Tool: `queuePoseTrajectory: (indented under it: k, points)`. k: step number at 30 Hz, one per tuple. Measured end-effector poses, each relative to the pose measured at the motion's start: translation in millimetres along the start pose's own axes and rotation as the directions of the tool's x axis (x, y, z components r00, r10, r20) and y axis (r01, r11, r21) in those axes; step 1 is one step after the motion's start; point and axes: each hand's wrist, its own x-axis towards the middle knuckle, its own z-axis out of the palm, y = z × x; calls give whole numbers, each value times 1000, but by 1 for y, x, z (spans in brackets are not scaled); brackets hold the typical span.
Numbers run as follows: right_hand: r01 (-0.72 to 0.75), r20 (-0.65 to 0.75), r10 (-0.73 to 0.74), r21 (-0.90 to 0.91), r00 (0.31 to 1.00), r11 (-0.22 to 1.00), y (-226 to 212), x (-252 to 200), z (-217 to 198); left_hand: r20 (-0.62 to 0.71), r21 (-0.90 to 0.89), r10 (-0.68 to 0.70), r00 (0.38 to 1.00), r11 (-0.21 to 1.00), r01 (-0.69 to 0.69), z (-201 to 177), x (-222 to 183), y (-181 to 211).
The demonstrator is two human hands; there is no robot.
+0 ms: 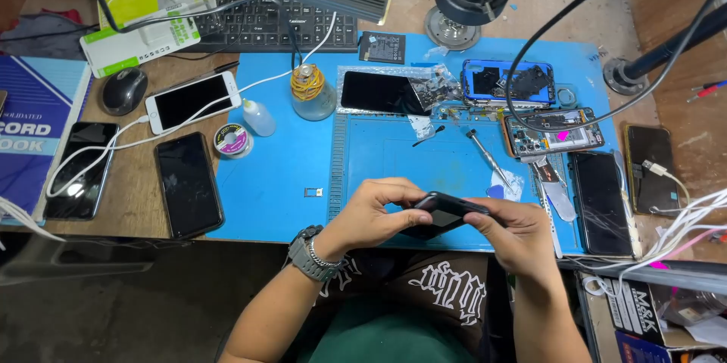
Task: Using a SIM ejector tool to remove the SIM tray from a smartphone and inspecting the device on a repair bench.
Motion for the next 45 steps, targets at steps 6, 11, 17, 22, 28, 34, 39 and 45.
queuePoseTrajectory:
  k: [6, 11, 17, 22, 28, 34, 39, 45]
  points:
    - [-39, -55, 43, 86, 998, 996, 44, 0, -16, -73, -8, 11, 997, 1000, -12, 15, 2, -4]
    - [-31, -75, 41, 134, 996, 990, 51, 0, -18, -95, -9, 22, 995, 1000, -23, 21, 4, -8]
    - [-11, -36, 14, 88, 999, 996, 24, -6, -14, -26, 59, 18, 1000, 998, -16, 18, 9, 25]
    - [55, 24, -56, 40, 998, 998, -2, -3, 2, 48, 106, 57, 997, 992, -62, 16, 13, 41]
    - [157, 40, -176, 290, 984, 944, 0, 1, 46, -107, -58, 10, 994, 998, -16, 1, 0, 6]
    - [102, 185, -127, 140, 974, 985, -22, -2, 35, -75, -175, -120, 990, 979, 106, -16, -10, 12]
    - [280, 538, -8, -426, 843, 860, -24, 3, 35, 245, 271, -30, 969, 962, -39, -19, -1, 51]
    - [-117, 445, 387, -521, 807, 845, -28, 7, 45, 145, 160, -225, 964, 966, 201, -12, -23, 49]
